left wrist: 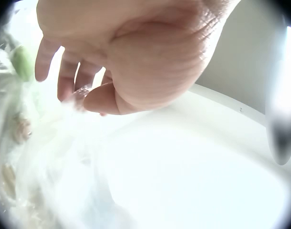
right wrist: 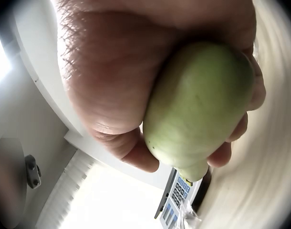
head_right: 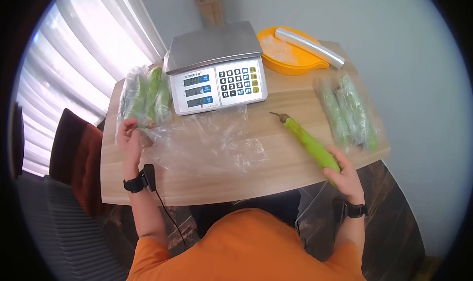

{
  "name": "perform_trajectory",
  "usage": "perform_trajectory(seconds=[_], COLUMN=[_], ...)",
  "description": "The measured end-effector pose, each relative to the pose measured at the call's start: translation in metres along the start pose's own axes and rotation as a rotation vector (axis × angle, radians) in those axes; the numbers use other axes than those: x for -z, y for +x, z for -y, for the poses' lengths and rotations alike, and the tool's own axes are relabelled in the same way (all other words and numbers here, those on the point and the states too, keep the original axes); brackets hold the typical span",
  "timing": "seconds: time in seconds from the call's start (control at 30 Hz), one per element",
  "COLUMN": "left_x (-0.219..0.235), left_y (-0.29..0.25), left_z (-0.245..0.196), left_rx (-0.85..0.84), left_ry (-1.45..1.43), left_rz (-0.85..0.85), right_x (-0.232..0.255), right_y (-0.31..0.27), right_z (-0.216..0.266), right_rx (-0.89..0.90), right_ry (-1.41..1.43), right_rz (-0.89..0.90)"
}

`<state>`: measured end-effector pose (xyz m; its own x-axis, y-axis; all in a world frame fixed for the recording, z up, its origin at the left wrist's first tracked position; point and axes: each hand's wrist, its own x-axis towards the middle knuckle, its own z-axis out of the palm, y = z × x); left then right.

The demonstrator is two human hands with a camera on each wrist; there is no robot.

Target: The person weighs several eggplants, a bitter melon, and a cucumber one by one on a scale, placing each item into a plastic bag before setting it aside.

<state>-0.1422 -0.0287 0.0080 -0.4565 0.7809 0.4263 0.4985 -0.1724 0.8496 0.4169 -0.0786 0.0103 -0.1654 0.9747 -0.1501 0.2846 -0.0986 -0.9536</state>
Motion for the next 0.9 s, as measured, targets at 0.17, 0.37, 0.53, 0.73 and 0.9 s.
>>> perform_trajectory(seconds=[0.17, 0.37, 0.53, 0.73, 0.9], left_x=[-0.03, -0.097, -0.109, -0.1, -0.085], left_y=[-0.049, -0.11, -0.12, -0.119, -0.111], left_z=[-0.109, -0.133, -0.119, -0.101, -0.11], left_rx=[-0.208, -0.201, -0.246, -0.297, -0.116], left_ry=[0.114, 0.209, 0.363, 0.267, -0.108], left_rz=[0.112, 0.655, 0.766, 0.848, 0.539], right_x=[-0.011, -0.027, -0.039, -0.045, -0.052], right_y=[-0.008, -0.009, -0.006, 0.0, 0.003], right_z=[0.01, 0.027, 0.028, 0.028, 0.021], right_rx=[0.009, 0.096, 0.149, 0.09, 0.113], right_ry=[-0.117, -0.15, -0.135, -0.092, 0.097], right_rz=[0.208, 0.462, 0.496, 0.51, 0.365])
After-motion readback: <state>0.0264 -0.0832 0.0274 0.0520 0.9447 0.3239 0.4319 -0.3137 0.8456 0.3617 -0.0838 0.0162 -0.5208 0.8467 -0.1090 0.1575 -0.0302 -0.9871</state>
